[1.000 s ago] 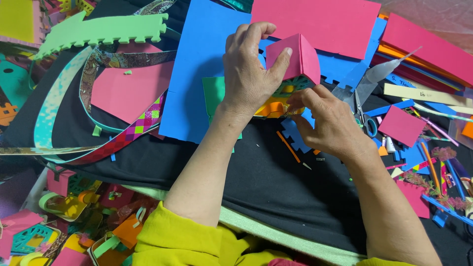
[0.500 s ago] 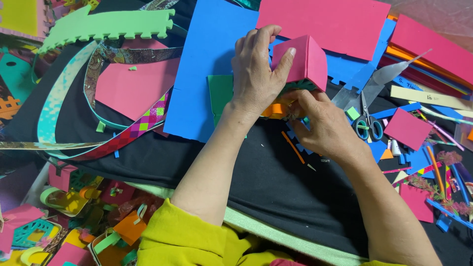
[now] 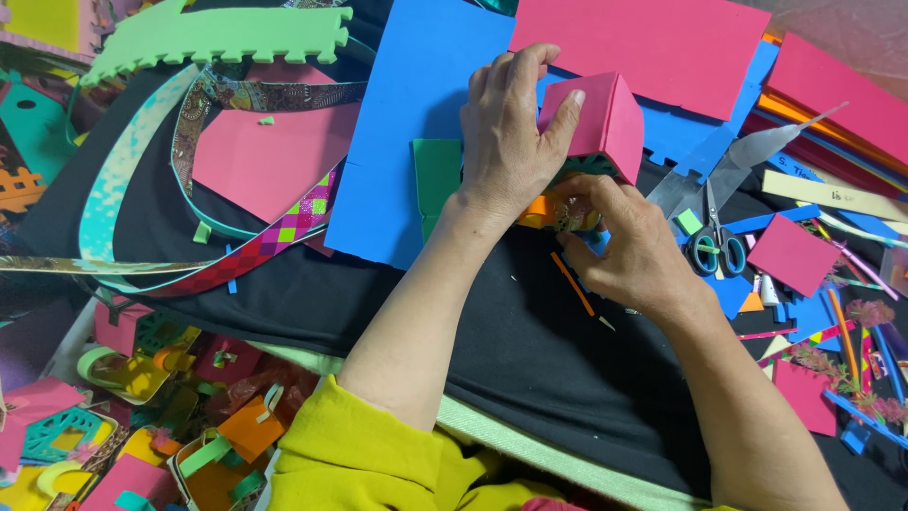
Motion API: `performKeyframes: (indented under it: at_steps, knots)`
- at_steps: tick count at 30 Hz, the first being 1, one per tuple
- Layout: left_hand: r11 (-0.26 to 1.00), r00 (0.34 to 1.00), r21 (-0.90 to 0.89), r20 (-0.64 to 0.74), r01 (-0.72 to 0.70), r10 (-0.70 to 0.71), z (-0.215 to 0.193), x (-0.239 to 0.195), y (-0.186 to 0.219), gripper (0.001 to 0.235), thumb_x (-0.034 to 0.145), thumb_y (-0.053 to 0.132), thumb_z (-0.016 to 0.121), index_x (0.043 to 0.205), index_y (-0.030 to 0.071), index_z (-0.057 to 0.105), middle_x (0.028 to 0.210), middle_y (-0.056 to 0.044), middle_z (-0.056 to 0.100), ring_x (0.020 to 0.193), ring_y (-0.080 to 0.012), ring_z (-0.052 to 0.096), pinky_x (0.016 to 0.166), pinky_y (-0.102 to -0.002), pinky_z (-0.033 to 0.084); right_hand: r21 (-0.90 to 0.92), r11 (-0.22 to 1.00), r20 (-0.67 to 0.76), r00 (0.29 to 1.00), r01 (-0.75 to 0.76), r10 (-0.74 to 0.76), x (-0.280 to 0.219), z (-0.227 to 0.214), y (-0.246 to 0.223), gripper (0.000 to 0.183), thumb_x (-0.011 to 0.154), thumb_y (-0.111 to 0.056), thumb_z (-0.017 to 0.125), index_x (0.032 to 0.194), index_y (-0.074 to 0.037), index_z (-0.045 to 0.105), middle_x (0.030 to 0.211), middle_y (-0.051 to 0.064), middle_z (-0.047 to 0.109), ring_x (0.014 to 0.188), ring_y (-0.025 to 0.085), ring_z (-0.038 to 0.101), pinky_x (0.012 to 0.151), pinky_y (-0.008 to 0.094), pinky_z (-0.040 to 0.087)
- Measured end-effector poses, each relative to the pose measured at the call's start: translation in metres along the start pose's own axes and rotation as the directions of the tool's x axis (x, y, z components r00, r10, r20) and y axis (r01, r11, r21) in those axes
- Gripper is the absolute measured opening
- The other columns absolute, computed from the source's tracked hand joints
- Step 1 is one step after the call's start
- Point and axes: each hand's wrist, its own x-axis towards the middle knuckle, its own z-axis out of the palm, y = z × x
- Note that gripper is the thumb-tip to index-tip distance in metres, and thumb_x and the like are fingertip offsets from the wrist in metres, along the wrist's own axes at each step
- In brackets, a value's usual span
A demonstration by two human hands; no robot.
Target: Assembling a small decorative house using foam pieces and glue.
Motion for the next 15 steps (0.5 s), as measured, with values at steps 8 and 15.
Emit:
performKeyframes:
  at_steps: [8, 15]
  knots:
    - [0.998, 0.997, 0.000, 0.049, 0.056, -0.056, -0.0010, -0.0021, 0.0046, 0.036, 0.100, 0.032, 0.064, 0.130, 0.017, 0.051, 0.124, -0.006, 0.066, 0.112, -0.0309, 0.063, 0.076, -0.044, 0.059, 0.002, 1.000, -0.006, 1.000, 0.002, -0.002, 0.0004, 0.0030, 0.0038, 0.045, 0.087, 0.000, 0.069, 0.131, -0.004, 0.059, 0.116, 0.011, 0.070, 0.087, 0.027, 0.065, 0.073, 0.038, 0.054]
    - [0.999, 0.999, -0.007, 0.023, 0.046, -0.046, -0.0017, -0.0030, 0.0065, 0.035, 0.099, 0.031, 0.064, 0.129, 0.017, 0.051, 0.120, -0.006, 0.066, 0.109, -0.0315, 0.064, 0.074, -0.045, 0.058, 0.132, 0.991, -0.016, 0.999, -0.030, 0.032, 0.0015, -0.0041, -0.0004, 0.028, 0.093, -0.005, 0.069, 0.120, 0.002, 0.071, 0.106, 0.014, 0.075, 0.089, 0.023, 0.071, 0.077, 0.032, 0.059]
